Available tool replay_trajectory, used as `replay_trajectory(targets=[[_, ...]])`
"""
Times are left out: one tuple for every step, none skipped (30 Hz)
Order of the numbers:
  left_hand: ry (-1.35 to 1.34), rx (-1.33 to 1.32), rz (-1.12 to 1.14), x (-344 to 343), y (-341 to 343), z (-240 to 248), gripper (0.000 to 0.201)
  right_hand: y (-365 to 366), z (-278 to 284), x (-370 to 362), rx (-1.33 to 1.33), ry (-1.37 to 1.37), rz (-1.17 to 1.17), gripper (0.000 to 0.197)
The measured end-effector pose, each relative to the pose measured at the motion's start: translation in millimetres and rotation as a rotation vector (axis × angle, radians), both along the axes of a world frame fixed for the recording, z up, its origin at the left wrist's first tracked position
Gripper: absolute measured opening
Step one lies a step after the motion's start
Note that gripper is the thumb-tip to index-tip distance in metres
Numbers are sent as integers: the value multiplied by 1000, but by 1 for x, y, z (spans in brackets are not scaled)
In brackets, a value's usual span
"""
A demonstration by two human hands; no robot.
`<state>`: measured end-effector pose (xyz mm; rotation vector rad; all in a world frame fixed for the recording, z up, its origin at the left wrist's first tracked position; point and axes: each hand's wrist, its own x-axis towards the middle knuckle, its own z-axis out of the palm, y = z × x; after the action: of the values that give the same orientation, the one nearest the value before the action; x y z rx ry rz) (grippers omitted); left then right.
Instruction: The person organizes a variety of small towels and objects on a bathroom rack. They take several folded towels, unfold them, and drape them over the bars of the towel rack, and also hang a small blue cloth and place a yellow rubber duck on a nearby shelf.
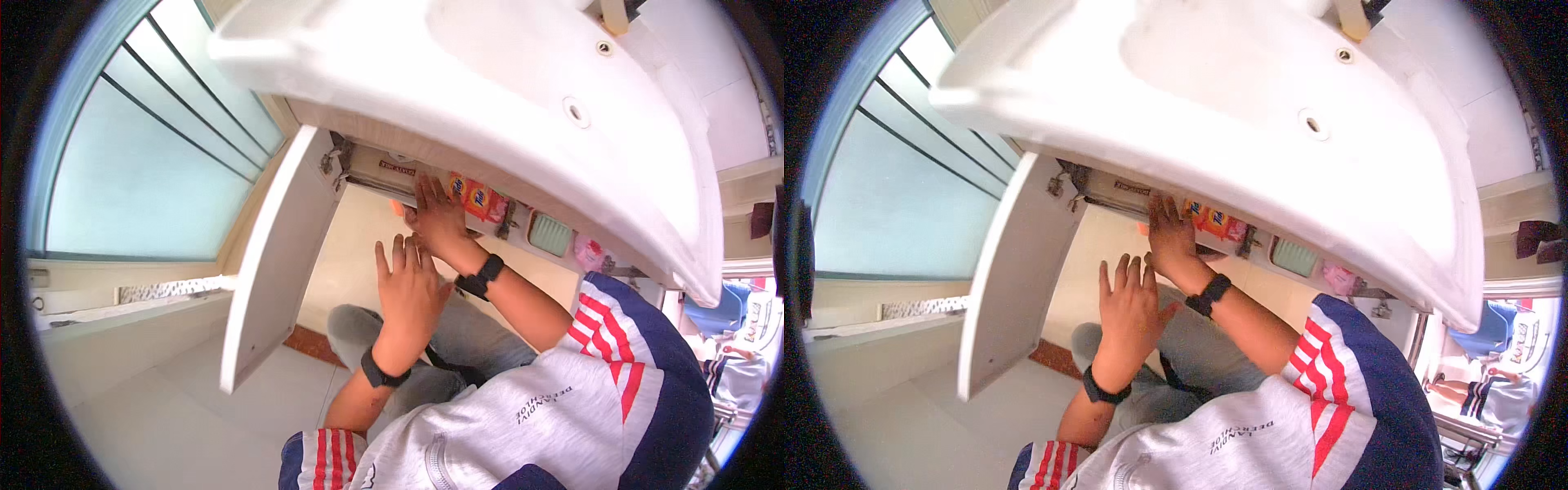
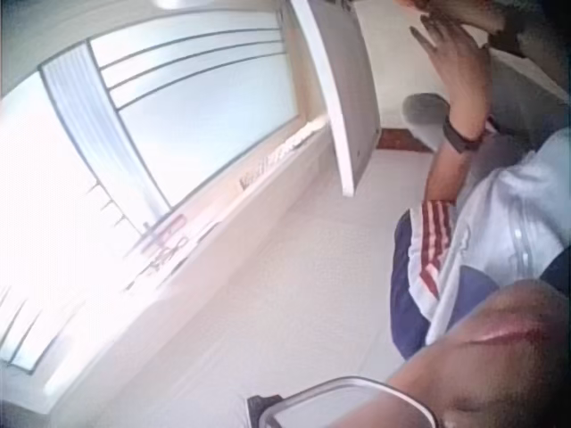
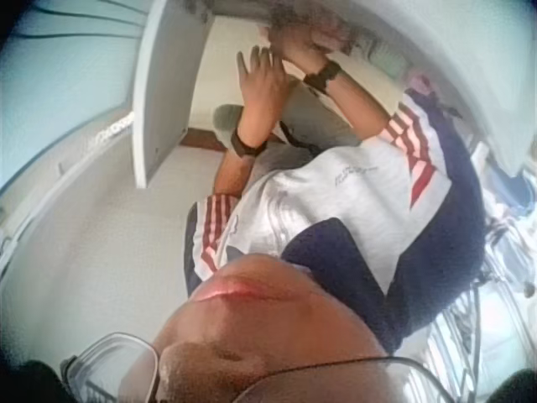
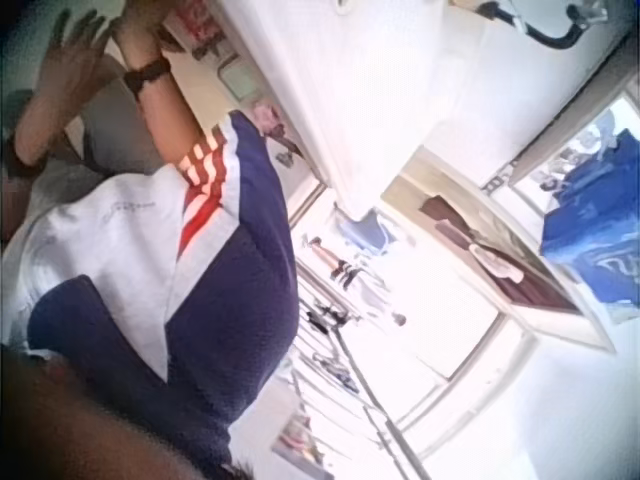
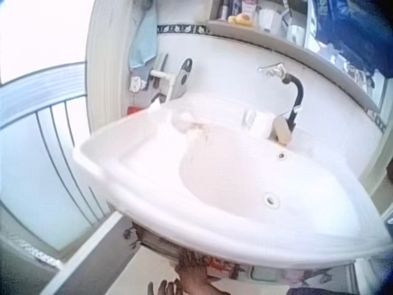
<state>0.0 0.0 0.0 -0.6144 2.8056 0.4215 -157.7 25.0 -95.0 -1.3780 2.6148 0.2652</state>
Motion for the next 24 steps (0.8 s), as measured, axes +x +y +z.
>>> replay_trajectory(targets=[[147,14,66,15,2,8,87,10,-1,9,125,-14,33,94],[291,29,134,28,0,17,85,21,-1,18,251,-29,67,91],[237,-14,252,42,-10,81,84,33,47,39,264,-112,66,91],[165,-76,417,47,4,114,85,76,76,45,317,-143,30,84],[115,-186,568,66,22,132,85,126,109,66,362,-207,-27,77],[186,-363,671,56,-71,99,86,70,104,46,311,-280,-76,76],[127,-485,735,73,-96,78,88,88,124,44,357,-393,-77,75],[71,-576,710,103,-91,68,76,130,164,49,451,-535,-150,76],[43,-273,728,129,-109,51,62,157,190,46,518,-652,-233,77],[4,21,737,153,-120,51,50,198,212,45,571,-706,-314,81],[-13,18,734,163,-125,50,50,234,224,40,612,-746,-387,85],[91,67,724,171,-130,45,40,266,233,40,628,-705,-535,93],[195,92,705,172,-132,53,35,302,245,39,623,-677,-676,102],[156,101,714,187,-74,58,35,386,274,45,663,-633,-700,108],[124,105,715,192,-76,63,34,413,284,47,642,-577,-719,116],[89,132,702,188,-80,62,34,433,291,54,613,-574,-823,120],[92,138,699,183,-78,55,34,452,291,58,597,-562,-920,124],[135,187,676,173,-81,49,37,477,267,75,579,-471,-923,119],[178,238,672,166,-83,45,39,489,247,80,260,-713,-1068,108],[176,253,658,154,-83,48,39,498,233,84,76,-887,-1211,98],[182,313,706,143,-66,53,42,504,221,83,-92,-1045,-1353,88],[196,365,766,132,-51,58,45,503,209,76,-103,-1155,-1497,80],[160,408,789,119,-42,61,47,499,203,72,14,-1074,-1452,48],[126,447,818,107,-32,60,50,490,197,73,-34,-933,-1391,34]])
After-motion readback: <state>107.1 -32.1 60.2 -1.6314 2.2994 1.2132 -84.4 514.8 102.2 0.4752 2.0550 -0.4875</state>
